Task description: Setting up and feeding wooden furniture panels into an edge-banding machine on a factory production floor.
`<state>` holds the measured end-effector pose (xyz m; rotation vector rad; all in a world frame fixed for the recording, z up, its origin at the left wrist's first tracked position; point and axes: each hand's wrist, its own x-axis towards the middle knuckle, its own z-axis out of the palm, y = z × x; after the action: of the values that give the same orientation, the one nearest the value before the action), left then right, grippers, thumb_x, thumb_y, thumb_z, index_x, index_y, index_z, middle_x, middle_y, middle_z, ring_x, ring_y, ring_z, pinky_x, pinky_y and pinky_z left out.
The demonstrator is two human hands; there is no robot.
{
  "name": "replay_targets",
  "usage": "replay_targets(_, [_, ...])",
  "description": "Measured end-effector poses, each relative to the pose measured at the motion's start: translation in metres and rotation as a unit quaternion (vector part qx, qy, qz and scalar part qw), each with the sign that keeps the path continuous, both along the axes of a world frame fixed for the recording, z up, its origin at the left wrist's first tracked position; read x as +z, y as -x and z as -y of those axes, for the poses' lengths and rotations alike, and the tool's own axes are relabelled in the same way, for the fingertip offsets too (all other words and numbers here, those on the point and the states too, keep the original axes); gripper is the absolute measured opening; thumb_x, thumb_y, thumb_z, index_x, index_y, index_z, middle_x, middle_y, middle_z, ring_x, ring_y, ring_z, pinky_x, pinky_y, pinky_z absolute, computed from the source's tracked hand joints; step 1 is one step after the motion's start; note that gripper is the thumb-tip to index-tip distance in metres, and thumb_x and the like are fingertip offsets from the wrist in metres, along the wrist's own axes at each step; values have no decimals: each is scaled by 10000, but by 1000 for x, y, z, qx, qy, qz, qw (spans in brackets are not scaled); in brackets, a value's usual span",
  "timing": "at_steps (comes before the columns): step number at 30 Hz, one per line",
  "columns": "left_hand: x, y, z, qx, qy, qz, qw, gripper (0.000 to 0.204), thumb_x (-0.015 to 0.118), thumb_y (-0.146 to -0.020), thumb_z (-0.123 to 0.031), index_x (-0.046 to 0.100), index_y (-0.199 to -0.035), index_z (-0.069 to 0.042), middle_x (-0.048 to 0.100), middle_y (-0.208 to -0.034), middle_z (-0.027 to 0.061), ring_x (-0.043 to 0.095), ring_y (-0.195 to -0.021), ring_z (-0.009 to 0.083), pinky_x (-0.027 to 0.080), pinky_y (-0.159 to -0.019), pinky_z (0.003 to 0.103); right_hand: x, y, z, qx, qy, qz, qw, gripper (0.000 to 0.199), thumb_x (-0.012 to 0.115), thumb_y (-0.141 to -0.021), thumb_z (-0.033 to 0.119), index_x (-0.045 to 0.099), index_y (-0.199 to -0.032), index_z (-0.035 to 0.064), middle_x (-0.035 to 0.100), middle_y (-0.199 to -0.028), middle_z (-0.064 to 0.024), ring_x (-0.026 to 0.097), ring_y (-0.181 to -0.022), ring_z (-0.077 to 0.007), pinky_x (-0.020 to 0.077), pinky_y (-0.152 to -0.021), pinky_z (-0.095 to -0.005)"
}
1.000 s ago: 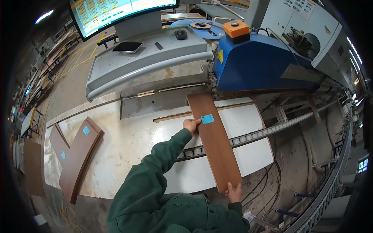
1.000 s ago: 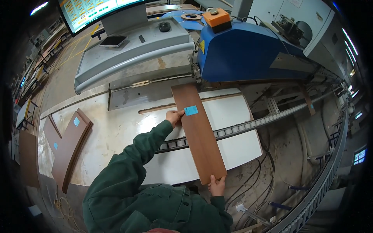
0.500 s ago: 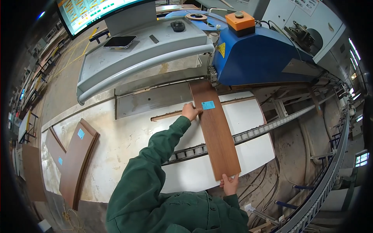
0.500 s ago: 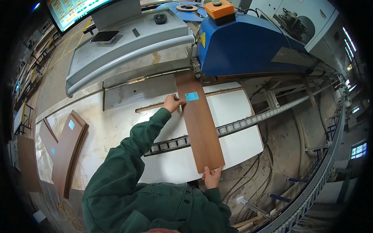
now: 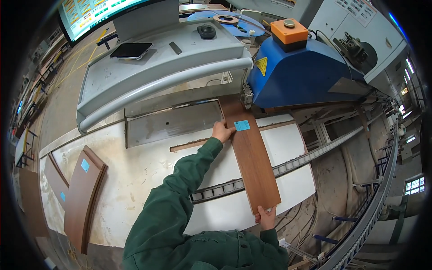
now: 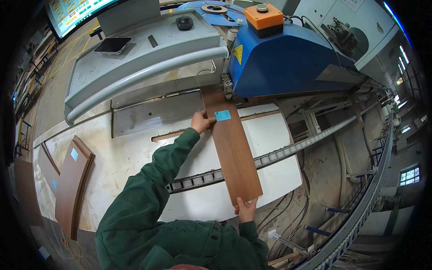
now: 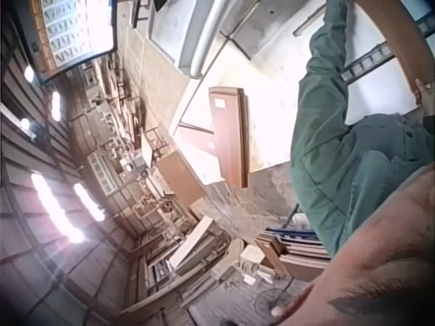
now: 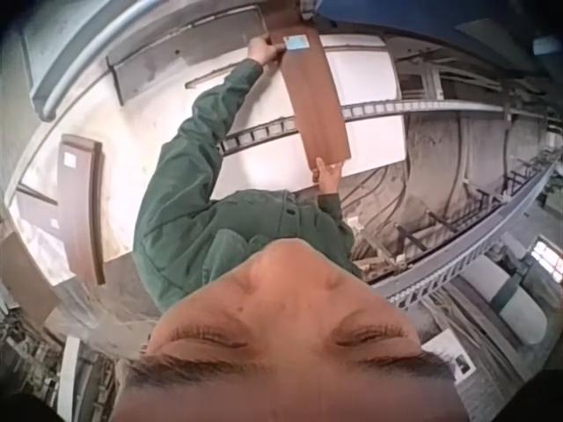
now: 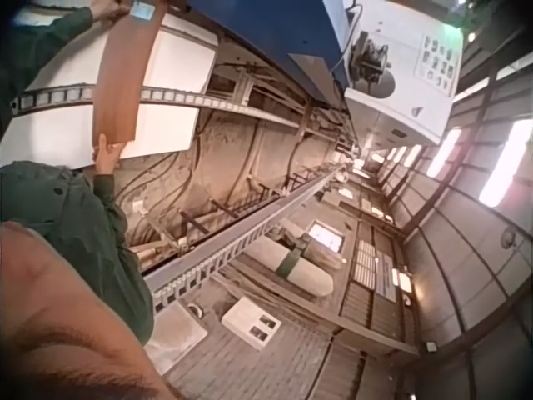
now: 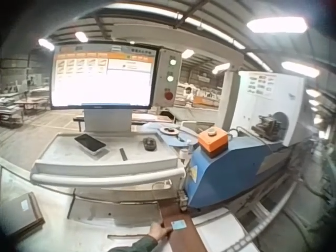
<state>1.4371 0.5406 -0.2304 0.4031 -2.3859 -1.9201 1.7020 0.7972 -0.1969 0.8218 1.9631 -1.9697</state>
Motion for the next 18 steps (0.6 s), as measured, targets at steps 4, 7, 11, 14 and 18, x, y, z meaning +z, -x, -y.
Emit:
replay_targets(4, [-6,5,2,-8,15,-30,999,307,669,-637,-188,612,-857,18,621,-768,191,615,-702,275,482,-669,345,2,4,-4,23,-11,29,999,655,606,-782,157,139,-1238,98,505,-538,-64,459,-378,-119,393,-329,-249])
replay_targets(7, [-13,6,3,-8,19,-46,999,333,671,-626,-215,607,-842,30,614,-760,205,607,-702,297,482,-669,353,5,6,-4,44,-56,71,995,642,618,-773,178,154,-1201,61,516,-548,-75,477,-382,-129,407,-332,-254])
replay_targets(11, [-12,5,3,-26,-2,-26,999,386,673,-626,-248,593,-861,47,588,-763,215,578,-710,313,483,-657,359,13,9,-4,63,-65,92,992,703,620,-771,195,92,-1205,32,523,-568,-88,487,-395,-133,416,-343,-256])
replay_targets(14, [-12,8,3,-37,-19,7,999,417,671,-630,-276,589,-880,48,571,-802,223,558,-754,317,478,-679,364,12,9,-3,57,-50,82,994,693,617,-771,191,100,-1212,50,523,-572,-91,487,-393,-135,416,-340,-257])
replay_targets(18, [-25,16,6,-33,6,8,999,473,663,-630,-336,589,-895,49,536,-904,253,518,-882,335,444,-772,379,14,9,1,34,-38,44,998,601,619,-764,179,212,-1200,101,525,-565,-90,491,-381,-145,413,-324,-260])
